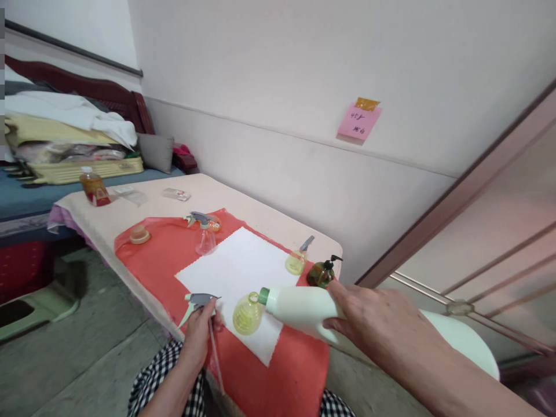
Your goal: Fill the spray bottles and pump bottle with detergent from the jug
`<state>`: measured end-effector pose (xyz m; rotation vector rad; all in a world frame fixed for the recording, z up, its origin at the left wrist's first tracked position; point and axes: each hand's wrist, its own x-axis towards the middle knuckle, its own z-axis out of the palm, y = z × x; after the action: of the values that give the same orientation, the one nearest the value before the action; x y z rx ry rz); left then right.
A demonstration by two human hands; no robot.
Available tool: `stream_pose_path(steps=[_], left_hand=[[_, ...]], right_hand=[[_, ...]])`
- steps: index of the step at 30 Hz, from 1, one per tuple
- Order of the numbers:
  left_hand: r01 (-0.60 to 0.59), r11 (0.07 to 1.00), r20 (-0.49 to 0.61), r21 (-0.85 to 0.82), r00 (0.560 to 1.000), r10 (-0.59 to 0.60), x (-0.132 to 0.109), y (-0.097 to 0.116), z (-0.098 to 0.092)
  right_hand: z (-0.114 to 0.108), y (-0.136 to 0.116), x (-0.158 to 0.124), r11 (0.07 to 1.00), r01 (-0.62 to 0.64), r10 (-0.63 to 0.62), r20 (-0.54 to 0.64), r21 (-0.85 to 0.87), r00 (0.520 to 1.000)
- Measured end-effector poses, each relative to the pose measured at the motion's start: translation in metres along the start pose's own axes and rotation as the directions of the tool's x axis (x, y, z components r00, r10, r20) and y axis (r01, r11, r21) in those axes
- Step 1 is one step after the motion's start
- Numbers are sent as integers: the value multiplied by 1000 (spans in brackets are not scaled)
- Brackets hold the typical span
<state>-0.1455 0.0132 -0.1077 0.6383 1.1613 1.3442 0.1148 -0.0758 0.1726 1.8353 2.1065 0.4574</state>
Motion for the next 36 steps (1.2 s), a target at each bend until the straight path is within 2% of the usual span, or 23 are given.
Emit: stream_pose_path(steps=[12, 20, 29, 36], left_hand=[[11, 1000, 1, -7, 1000, -11, 0, -1, -1], [17, 1000, -2, -5, 1000, -17, 0, 1, 0], [-1, 1000, -4, -8, 1000, 1, 0, 2, 0], [5, 1000, -4, -13, 1000, -5, -1, 3, 0]], right_hand=[[-4, -3, 2, 1000, -16, 16, 27, -6, 1000], [-3, -3, 0, 1000, 13, -13, -19, -16, 1000], [0, -3, 1, 1000, -16, 16, 41, -8, 999], [-1, -2, 1, 1000, -10, 10, 14, 9, 1000]])
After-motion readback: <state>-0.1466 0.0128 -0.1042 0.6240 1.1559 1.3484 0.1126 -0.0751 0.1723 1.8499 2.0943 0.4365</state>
